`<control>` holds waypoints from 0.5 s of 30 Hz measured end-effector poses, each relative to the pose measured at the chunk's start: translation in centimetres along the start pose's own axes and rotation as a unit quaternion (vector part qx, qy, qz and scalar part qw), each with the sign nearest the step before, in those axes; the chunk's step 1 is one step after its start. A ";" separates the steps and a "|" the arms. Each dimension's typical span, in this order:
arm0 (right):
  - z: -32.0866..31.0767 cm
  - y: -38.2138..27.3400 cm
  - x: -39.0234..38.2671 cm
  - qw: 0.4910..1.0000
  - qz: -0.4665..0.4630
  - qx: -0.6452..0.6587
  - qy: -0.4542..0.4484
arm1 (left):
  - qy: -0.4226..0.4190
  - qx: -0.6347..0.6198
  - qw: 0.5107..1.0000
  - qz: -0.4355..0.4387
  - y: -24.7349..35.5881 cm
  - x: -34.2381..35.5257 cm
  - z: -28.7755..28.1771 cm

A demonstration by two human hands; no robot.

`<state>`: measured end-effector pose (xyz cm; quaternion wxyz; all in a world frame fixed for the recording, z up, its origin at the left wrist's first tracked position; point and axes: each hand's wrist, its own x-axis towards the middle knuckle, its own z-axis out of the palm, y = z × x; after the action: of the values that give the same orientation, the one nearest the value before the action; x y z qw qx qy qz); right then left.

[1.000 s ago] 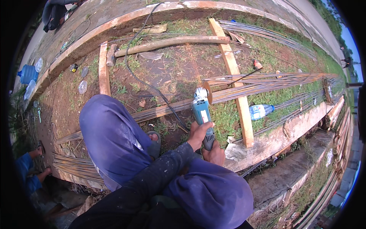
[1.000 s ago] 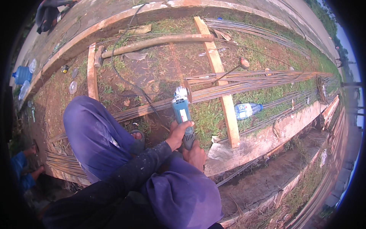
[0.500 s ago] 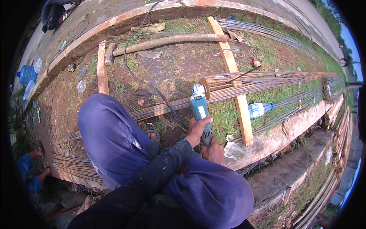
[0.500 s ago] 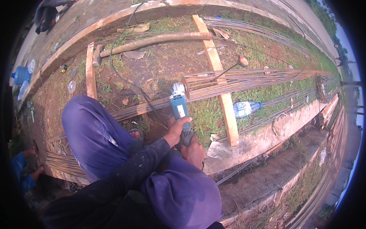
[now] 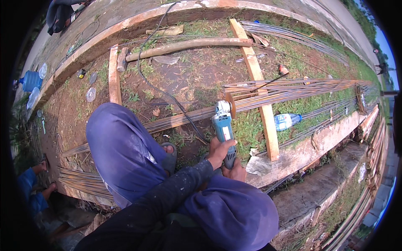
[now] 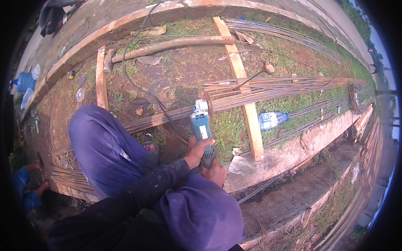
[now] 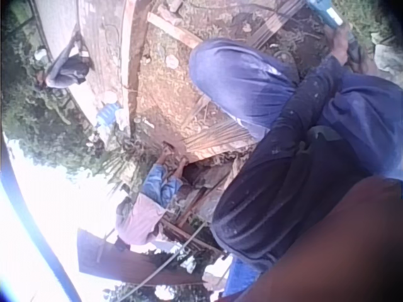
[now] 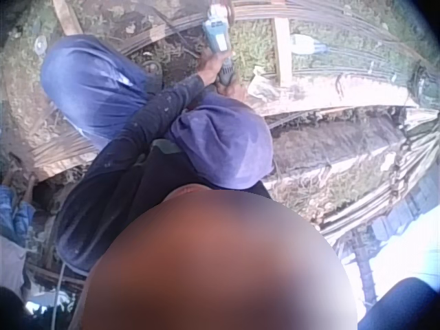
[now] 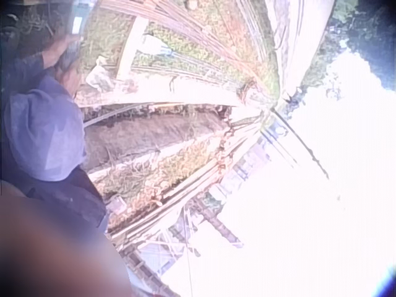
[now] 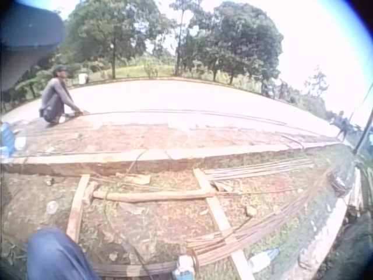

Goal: The person uses an angle grinder to cut a bundle of metal rods laid on wooden supports. After cutting, the person removes a binding wire and separates the cut rods.

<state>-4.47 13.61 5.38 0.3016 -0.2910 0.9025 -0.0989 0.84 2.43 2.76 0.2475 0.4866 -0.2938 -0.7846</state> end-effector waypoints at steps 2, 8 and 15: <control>0.2 0.5 -0.3 1.000 -0.002 -0.003 0.003 | 0.007 -0.018 1.000 0.006 0.0 -0.6 0.4; 0.0 0.7 -1.1 1.000 -0.009 0.017 0.003 | -0.002 -0.009 1.000 0.004 -1.0 -0.8 0.0; 0.0 0.5 -1.2 1.000 0.008 0.005 0.004 | -0.002 -0.014 1.000 -0.002 -0.8 -1.1 0.2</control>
<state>-3.90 14.72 5.82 0.3003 -0.2822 0.9053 -0.1027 1.07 3.74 2.97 0.2524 0.4822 -0.2823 -0.7900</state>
